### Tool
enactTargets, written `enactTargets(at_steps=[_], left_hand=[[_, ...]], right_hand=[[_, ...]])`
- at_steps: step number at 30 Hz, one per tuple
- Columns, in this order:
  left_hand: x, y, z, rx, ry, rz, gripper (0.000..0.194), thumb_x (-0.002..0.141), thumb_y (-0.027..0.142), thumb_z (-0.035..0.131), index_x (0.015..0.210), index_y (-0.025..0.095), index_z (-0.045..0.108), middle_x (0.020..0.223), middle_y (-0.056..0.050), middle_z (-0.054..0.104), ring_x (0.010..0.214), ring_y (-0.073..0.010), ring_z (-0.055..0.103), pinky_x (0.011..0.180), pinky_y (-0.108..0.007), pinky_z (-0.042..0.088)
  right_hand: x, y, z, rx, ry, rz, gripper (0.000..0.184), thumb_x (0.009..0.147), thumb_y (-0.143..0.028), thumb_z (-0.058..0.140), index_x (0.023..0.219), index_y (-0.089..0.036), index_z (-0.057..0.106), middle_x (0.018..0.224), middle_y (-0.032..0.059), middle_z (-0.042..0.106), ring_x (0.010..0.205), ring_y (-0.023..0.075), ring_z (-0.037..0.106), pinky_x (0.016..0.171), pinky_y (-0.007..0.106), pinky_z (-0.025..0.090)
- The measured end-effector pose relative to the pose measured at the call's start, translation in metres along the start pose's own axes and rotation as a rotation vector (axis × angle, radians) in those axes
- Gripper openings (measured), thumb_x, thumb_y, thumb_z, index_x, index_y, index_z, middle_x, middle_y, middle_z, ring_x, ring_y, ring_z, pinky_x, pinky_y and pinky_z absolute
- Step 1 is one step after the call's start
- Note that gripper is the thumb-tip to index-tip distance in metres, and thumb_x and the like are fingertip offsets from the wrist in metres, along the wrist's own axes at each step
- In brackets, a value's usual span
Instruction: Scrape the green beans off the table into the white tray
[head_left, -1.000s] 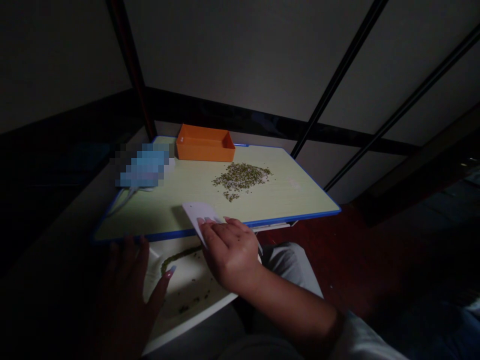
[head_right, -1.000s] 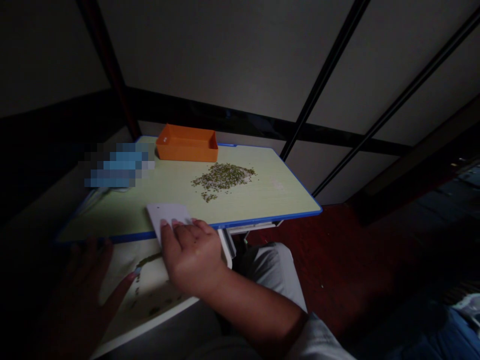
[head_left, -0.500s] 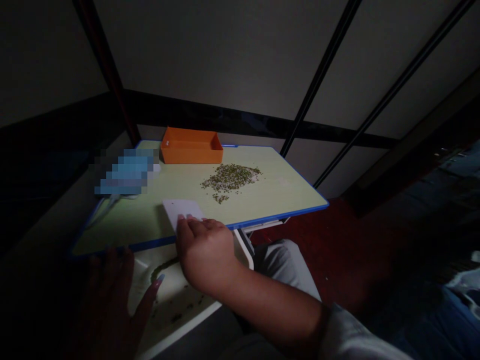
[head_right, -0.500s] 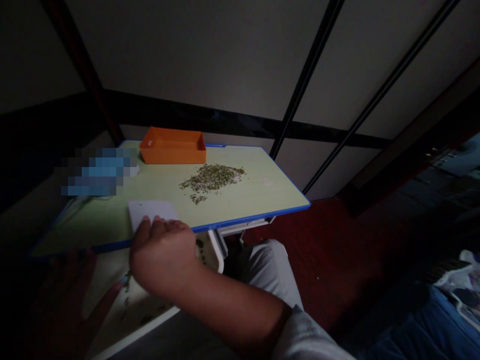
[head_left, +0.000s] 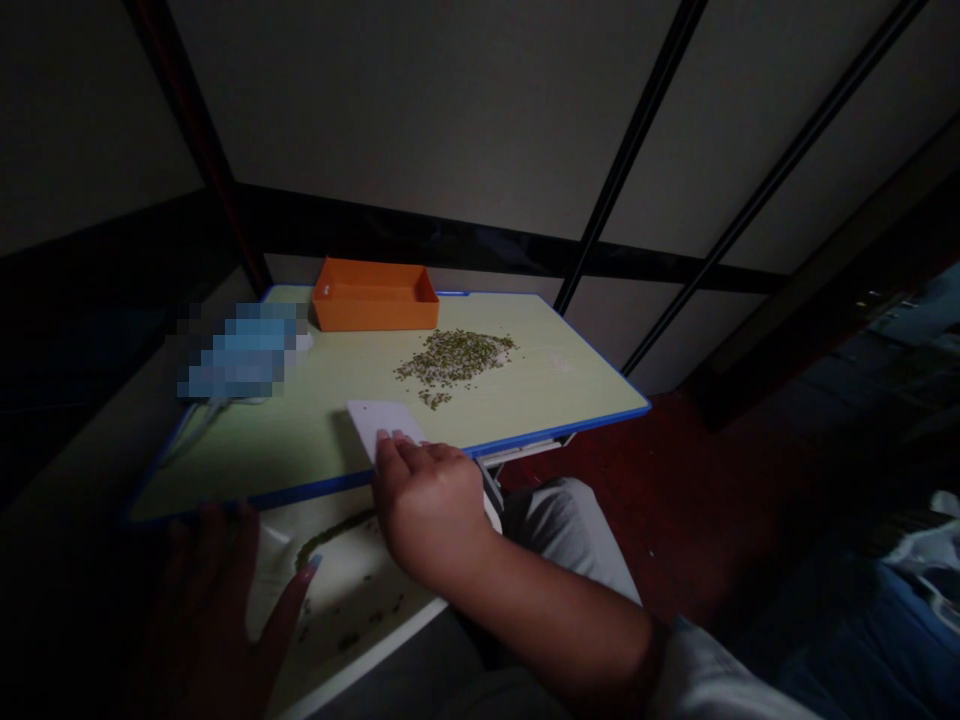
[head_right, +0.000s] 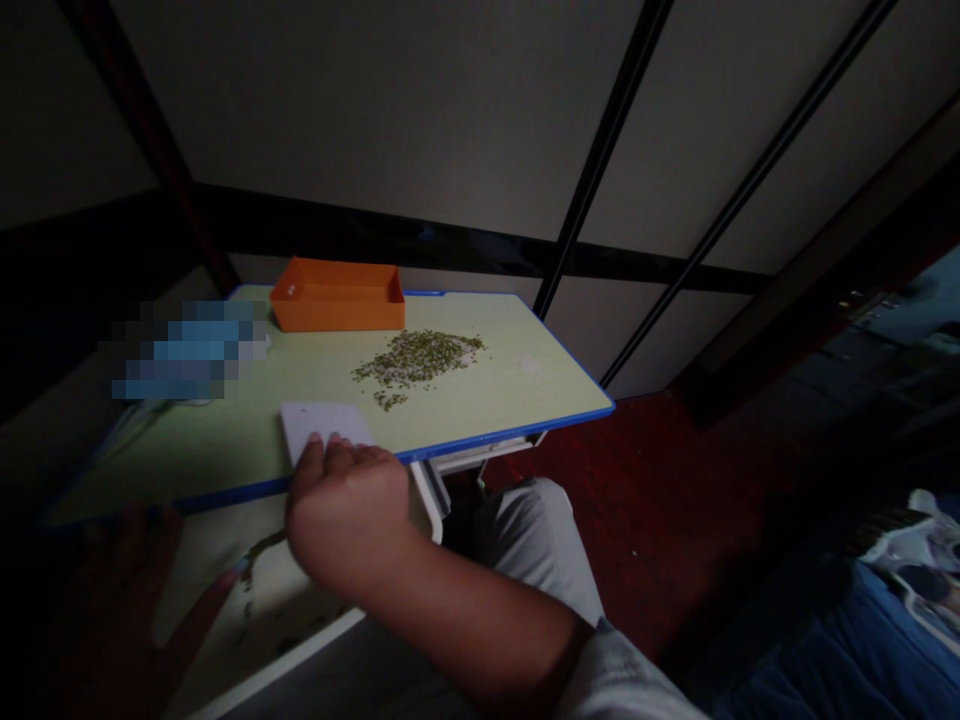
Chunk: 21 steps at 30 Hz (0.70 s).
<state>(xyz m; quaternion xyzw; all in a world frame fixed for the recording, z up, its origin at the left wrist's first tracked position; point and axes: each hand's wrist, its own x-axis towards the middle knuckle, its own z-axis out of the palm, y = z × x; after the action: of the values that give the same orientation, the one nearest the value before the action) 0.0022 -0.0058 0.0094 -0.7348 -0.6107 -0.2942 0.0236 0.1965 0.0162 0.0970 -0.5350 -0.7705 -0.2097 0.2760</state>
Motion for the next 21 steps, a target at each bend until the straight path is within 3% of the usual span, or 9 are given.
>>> enactTargets(at_steps=[4,10,15,21], left_hand=[[0.000,-0.004,0.002,0.030,0.063,0.039,0.070,0.086,0.046,0.036,0.148,0.023,0.012,0.162,-0.007,0.008,0.148,-0.0325,0.008,0.119,-0.059,0.020],[0.002,-0.002,0.000,0.039,0.049,0.013,0.070,0.085,0.049,0.034,0.146,0.016,0.020,0.159,-0.015,0.018,0.148,-0.0323,0.010,0.118,-0.059,0.022],[0.002,0.006,-0.005,0.028,0.009,-0.055,0.074,0.084,0.055,0.028,0.142,0.010,0.030,0.155,-0.019,0.027,0.148,-0.0315,0.011,0.118,-0.057,0.022],[0.002,0.012,-0.011,0.002,-0.084,-0.140,0.076,0.083,0.060,0.026,0.141,0.011,0.033,0.157,-0.016,0.024,0.148,-0.0307,0.010,0.117,-0.057,0.024]], right_hand=[[-0.002,0.002,0.000,-0.020,0.023,0.007,0.030,0.087,-0.013,0.049,0.110,-0.007,0.066,0.101,0.0151,0.074,0.077,0.0228,0.072,0.065,0.033,0.057],[-0.003,0.010,-0.001,-0.014,0.082,0.004,0.027,0.088,-0.013,0.050,0.108,-0.009,0.067,0.095,0.0129,0.075,0.074,0.0202,0.071,0.071,0.032,0.056],[-0.005,0.027,-0.014,0.092,0.187,0.051,0.024,0.089,-0.014,0.050,0.105,-0.011,0.068,0.085,0.0111,0.075,0.071,0.0194,0.069,0.068,0.029,0.053],[-0.007,0.052,-0.023,0.533,0.208,0.400,0.020,0.089,-0.026,0.052,0.097,-0.017,0.069,0.083,0.0057,0.074,0.069,0.0159,0.067,0.063,0.024,0.050]])
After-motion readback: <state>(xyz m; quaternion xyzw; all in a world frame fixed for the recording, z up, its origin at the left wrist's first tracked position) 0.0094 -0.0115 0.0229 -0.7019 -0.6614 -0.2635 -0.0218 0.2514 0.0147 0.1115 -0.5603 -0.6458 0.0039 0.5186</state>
